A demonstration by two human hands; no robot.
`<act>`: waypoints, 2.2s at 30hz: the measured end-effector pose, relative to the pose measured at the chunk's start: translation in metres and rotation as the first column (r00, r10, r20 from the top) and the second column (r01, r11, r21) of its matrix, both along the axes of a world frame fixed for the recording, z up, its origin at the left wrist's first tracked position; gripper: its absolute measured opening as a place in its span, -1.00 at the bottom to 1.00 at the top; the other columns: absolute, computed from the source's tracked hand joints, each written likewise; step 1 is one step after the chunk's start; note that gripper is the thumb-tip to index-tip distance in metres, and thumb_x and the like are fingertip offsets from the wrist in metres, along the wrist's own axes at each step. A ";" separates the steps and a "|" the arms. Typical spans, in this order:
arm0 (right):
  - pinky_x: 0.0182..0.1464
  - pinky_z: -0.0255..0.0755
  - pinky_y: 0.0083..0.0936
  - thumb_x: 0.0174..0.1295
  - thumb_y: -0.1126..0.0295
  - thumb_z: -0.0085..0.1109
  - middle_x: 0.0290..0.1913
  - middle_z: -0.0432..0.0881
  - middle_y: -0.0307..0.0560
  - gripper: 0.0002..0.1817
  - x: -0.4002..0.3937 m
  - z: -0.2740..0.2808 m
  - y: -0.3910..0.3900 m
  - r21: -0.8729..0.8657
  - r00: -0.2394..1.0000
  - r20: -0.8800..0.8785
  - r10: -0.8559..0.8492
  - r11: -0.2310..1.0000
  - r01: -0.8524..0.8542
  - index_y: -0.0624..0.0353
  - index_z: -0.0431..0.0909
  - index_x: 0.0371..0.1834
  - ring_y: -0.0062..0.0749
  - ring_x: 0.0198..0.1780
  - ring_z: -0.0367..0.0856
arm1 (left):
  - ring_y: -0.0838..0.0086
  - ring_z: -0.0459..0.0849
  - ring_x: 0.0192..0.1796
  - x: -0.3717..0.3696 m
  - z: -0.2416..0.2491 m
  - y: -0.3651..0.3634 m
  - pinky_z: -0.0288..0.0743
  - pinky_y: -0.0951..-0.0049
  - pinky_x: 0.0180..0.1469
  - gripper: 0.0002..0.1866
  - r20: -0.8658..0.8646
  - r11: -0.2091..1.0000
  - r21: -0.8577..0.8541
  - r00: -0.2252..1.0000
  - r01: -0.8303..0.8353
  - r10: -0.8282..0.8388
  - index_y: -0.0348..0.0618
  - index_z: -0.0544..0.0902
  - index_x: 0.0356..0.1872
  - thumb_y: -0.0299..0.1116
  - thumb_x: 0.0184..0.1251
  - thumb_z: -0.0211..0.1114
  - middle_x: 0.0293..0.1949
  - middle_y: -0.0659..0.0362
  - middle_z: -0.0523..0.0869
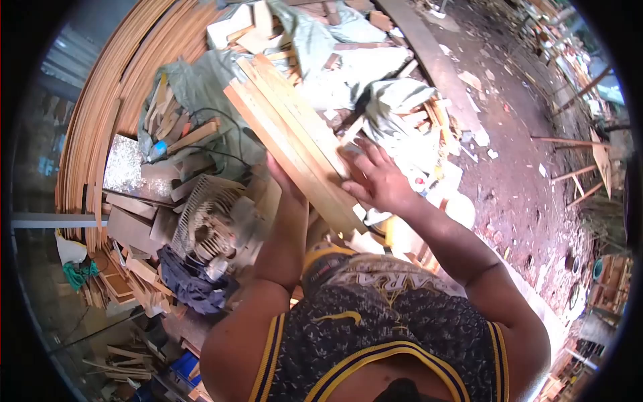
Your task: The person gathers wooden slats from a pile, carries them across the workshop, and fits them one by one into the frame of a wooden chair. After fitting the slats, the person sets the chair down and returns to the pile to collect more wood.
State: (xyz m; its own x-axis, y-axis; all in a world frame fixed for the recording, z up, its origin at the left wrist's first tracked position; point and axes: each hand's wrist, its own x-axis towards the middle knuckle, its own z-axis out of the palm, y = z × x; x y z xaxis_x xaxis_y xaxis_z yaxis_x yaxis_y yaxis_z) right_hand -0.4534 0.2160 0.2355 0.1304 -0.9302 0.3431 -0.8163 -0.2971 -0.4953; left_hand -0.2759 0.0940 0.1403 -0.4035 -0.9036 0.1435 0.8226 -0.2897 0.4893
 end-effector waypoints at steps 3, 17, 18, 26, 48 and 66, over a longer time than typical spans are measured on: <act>0.24 0.28 -0.04 0.13 -0.16 0.18 0.26 0.32 0.25 -0.28 -0.051 0.034 0.076 -0.099 0.998 -0.036 -0.042 0.994 0.038 0.06 0.36 0.25 0.20 0.28 0.28 | -0.06 0.36 0.30 -0.065 0.027 0.059 0.26 -0.07 0.32 0.01 -0.058 0.996 -0.037 0.995 0.078 -0.080 -0.17 0.07 0.46 0.48 0.20 -0.24 0.34 -0.17 0.29; 0.36 0.07 0.09 0.09 -0.41 -0.02 0.42 0.15 0.26 -0.15 -0.101 0.086 0.166 -0.063 0.914 -0.359 -0.188 0.982 0.177 -0.02 0.37 0.30 0.25 0.45 0.04 | 0.15 0.45 0.25 -0.173 0.093 0.128 0.29 0.12 0.32 -0.20 -0.071 0.975 0.077 0.977 0.208 -0.203 -0.17 0.24 0.38 0.26 0.32 -0.19 0.28 0.01 0.43; 0.38 0.03 0.09 0.09 -0.40 -0.01 0.43 0.12 0.25 -0.14 -0.094 0.088 0.158 -0.061 0.917 -0.351 -0.187 0.982 0.177 -0.01 0.37 0.31 0.23 0.47 0.00 | 0.15 0.43 0.27 -0.167 0.089 0.122 0.28 0.12 0.32 -0.20 -0.101 0.976 0.073 0.975 0.205 -0.197 -0.17 0.24 0.38 0.26 0.33 -0.19 0.29 0.01 0.42; 0.42 -0.08 0.10 0.06 -0.41 -0.01 0.46 0.07 0.24 -0.11 -0.055 0.081 0.111 0.026 0.911 -0.410 -0.041 0.998 0.057 0.01 0.35 0.33 0.19 0.50 -0.07 | 0.15 0.38 0.31 -0.126 0.067 0.091 0.23 0.10 0.35 -0.21 -0.238 0.976 0.069 0.953 0.209 -0.187 -0.17 0.17 0.41 0.22 0.32 -0.15 0.33 0.01 0.36; 0.40 -0.17 0.29 -0.11 -0.26 0.29 0.42 0.17 0.12 -0.12 -0.204 0.037 0.383 -0.114 0.886 -0.005 0.464 0.880 -0.462 0.09 0.39 0.22 0.06 0.52 -0.07 | 0.13 0.40 0.31 -0.200 0.070 0.408 0.32 0.05 0.31 -0.17 0.261 0.915 -0.021 0.881 -0.403 0.394 -0.12 0.22 0.40 0.30 0.27 -0.08 0.33 0.01 0.37; 0.20 0.22 0.08 -0.28 -0.01 0.42 0.41 0.09 0.38 0.01 -0.222 0.031 0.405 0.014 0.948 0.284 0.144 0.988 -0.154 -0.15 0.27 0.41 0.23 0.25 0.29 | 0.00 0.26 0.39 -0.285 0.150 0.481 0.13 -0.07 0.40 -0.13 0.524 0.871 -0.129 0.713 -0.474 0.466 -0.09 0.07 0.46 0.30 0.26 -0.16 0.40 -0.06 0.24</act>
